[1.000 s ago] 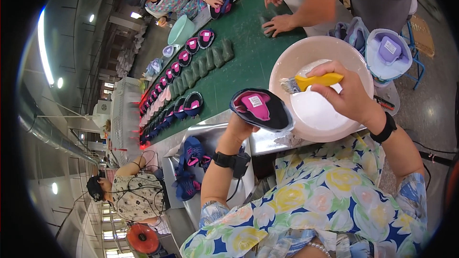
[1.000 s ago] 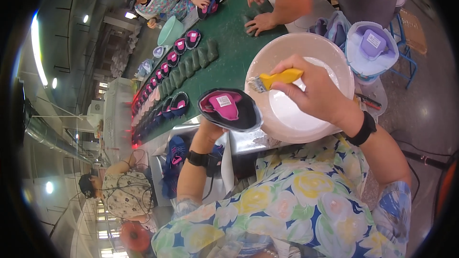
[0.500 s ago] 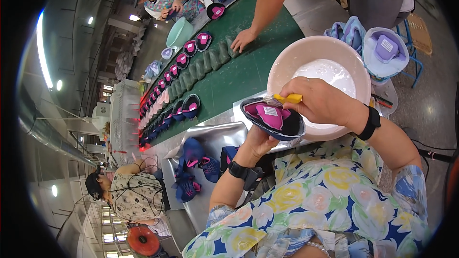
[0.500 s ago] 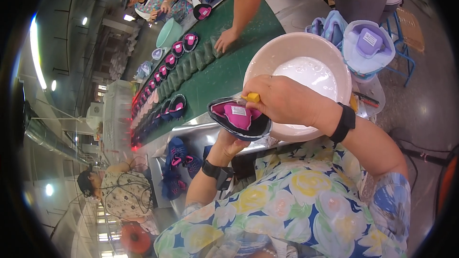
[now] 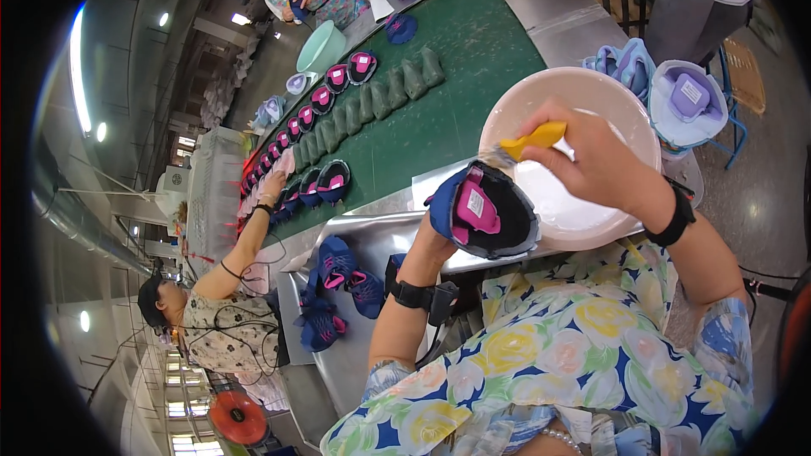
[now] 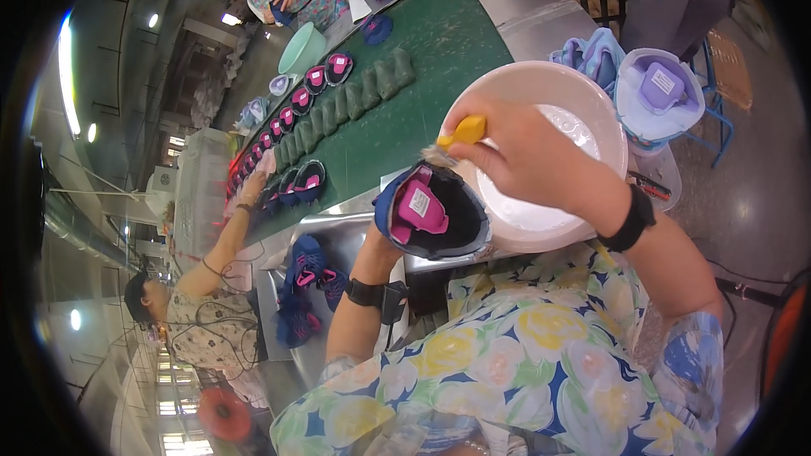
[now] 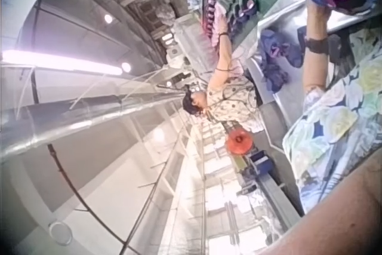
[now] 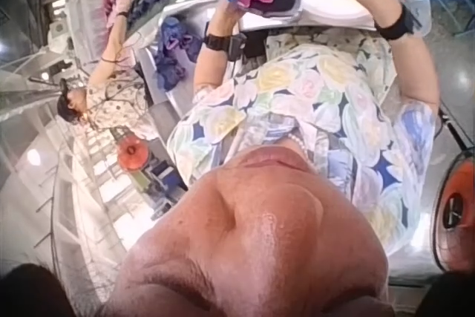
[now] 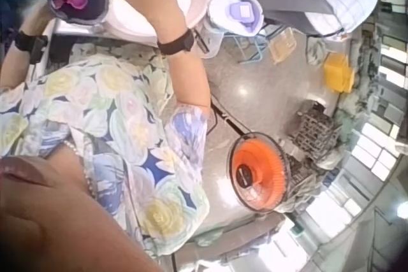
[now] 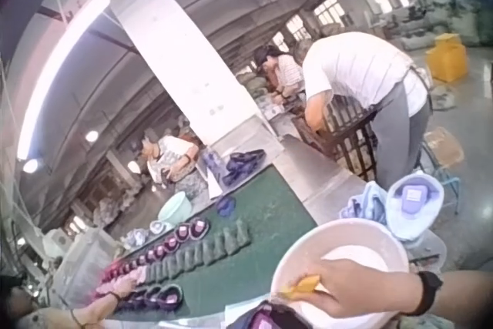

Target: Applying adhesive to the interior of shoe uppers using a brush and placing them on a tray or conveyor.

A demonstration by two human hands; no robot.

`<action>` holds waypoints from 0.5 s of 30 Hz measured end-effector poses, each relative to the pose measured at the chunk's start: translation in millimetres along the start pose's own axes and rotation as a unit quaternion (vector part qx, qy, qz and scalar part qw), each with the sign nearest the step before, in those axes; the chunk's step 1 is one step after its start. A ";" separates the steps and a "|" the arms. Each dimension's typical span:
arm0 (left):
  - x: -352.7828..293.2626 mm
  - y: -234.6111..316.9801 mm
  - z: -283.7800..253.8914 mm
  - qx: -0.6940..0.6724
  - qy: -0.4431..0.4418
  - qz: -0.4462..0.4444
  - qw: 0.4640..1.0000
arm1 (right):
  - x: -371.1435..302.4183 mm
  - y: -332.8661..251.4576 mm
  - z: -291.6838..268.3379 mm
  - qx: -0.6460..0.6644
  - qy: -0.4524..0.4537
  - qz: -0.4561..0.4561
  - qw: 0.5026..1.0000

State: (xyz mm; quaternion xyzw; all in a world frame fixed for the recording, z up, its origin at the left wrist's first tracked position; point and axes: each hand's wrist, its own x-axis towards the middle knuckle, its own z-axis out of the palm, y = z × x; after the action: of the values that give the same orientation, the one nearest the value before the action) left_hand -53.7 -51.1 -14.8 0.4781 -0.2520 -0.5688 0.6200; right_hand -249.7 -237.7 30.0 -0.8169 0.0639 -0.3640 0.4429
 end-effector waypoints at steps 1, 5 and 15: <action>0.7 0.3 -1.0 0.018 0.014 -0.014 1.000 | 1.4 -0.6 7.0 -0.017 0.008 -0.061 0.998; 3.7 -0.1 -8.8 -0.029 0.028 0.030 0.999 | -4.9 -2.2 7.2 -0.091 -0.108 -0.110 0.984; 3.6 -8.7 -27.5 0.146 0.096 0.106 0.979 | -4.6 9.0 11.2 -0.077 -0.074 -0.139 0.984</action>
State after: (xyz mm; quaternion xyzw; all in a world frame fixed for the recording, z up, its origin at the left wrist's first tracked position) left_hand -33.3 -45.2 -34.7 0.5866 -0.3209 -0.4086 0.6213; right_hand -243.8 -233.6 16.8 -0.8742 -0.0558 -0.3544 0.3272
